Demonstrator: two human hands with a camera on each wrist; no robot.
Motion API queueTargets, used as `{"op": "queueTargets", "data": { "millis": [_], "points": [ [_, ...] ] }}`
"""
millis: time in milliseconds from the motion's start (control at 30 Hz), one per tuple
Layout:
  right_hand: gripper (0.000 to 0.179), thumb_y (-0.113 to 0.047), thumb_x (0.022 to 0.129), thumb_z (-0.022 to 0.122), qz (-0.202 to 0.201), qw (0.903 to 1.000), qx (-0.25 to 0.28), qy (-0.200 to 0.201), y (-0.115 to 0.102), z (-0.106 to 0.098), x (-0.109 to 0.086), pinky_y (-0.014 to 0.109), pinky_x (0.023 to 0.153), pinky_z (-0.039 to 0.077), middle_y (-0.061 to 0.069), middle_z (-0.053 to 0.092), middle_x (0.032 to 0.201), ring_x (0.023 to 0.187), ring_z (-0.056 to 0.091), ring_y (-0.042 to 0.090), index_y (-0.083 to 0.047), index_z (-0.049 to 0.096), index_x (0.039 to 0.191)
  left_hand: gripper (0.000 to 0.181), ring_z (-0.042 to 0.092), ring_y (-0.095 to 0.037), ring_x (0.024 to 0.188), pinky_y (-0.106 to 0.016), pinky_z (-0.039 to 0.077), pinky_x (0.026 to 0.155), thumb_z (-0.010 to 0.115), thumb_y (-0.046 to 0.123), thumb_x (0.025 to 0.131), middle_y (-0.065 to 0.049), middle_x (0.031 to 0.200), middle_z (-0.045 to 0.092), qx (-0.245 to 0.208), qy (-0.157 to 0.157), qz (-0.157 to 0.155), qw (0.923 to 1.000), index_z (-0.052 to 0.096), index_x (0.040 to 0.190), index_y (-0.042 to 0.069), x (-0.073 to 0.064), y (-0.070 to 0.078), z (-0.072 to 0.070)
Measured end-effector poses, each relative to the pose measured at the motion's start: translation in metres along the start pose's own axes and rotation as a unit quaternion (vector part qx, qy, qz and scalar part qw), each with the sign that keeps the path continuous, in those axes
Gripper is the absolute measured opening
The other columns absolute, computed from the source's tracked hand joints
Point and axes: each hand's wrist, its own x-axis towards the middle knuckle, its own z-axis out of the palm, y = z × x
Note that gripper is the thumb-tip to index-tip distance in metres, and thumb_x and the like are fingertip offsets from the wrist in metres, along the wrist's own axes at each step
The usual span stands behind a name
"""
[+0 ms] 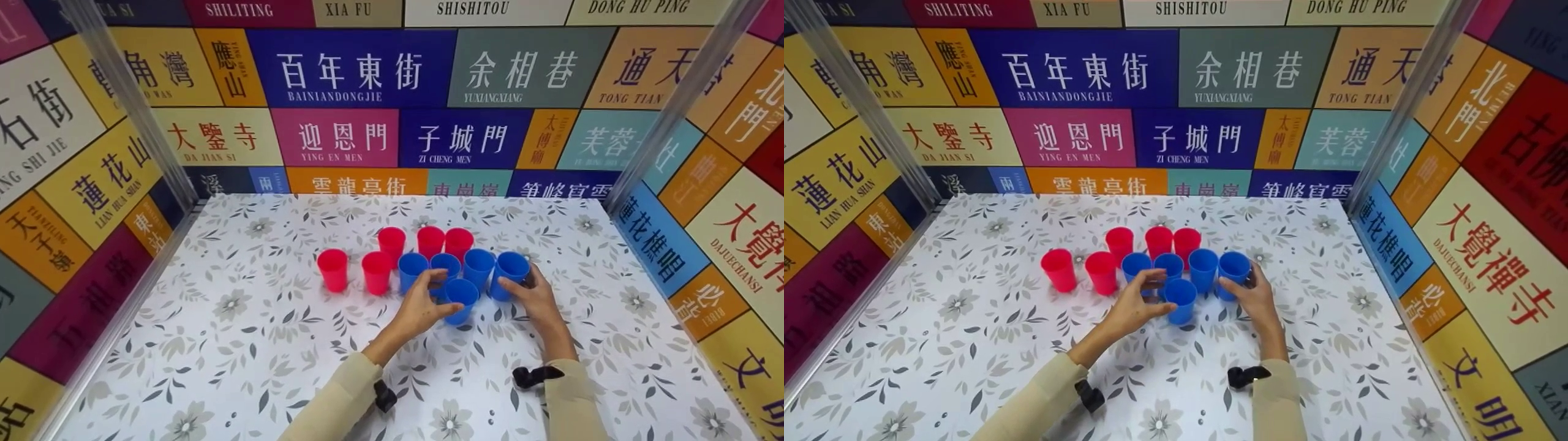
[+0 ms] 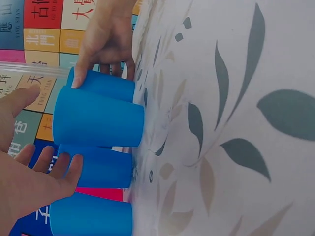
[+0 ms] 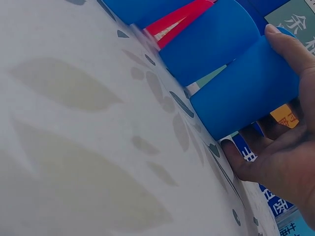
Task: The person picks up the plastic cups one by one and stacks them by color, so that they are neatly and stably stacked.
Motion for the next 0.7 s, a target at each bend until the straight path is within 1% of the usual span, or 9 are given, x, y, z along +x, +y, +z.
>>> {"op": "queueTargets", "data": {
  "millis": [133,333,533,700],
  "points": [
    [0.087,-0.028,0.088,0.078,-0.004,1.0,0.002,0.001,0.002,0.0,0.0,0.046,0.127,0.019,0.016,0.034,0.162,0.152,0.029,0.031,-0.011,0.029,0.157,0.069,0.053,-0.028,0.132,-0.046,0.048,0.11,0.082,0.024,0.083,-0.009,0.142,0.056,-0.01,-0.007,-0.01,0.9999,0.046,0.142,0.014,0.002,-0.005,0.002],
    [0.086,-0.029,0.087,0.078,-0.007,1.0,0.003,0.002,0.002,-0.001,0.0,0.044,0.126,0.021,0.015,0.035,0.161,0.152,0.03,0.03,-0.012,0.03,0.157,0.07,0.054,-0.029,0.132,-0.046,0.046,0.111,0.082,0.022,0.083,-0.011,0.142,0.056,-0.016,-0.007,-0.013,0.9998,0.046,0.143,0.012,0.003,-0.011,0.007],
    [0.083,-0.022,0.09,0.075,-0.01,0.9996,0.023,-0.007,0.001,0.0,-0.002,0.043,0.125,0.025,0.017,0.035,0.16,0.15,0.033,0.03,-0.009,0.028,0.157,0.072,0.056,-0.03,0.131,-0.044,0.047,0.111,0.083,0.024,0.082,-0.013,0.141,0.056,-0.001,0.0,-0.013,0.9999,0.046,0.143,0.013,0.004,-0.011,0.012],
    [0.082,-0.021,0.091,0.075,-0.01,0.9996,0.023,-0.009,0.0,0.0,-0.002,0.043,0.126,0.024,0.018,0.035,0.161,0.15,0.033,0.03,-0.008,0.028,0.157,0.071,0.054,-0.03,0.133,-0.044,0.047,0.111,0.083,0.025,0.082,-0.012,0.142,0.055,0.001,0.0,-0.02,0.9998,0.046,0.142,0.015,0.004,-0.012,0.014]
  ]
}}
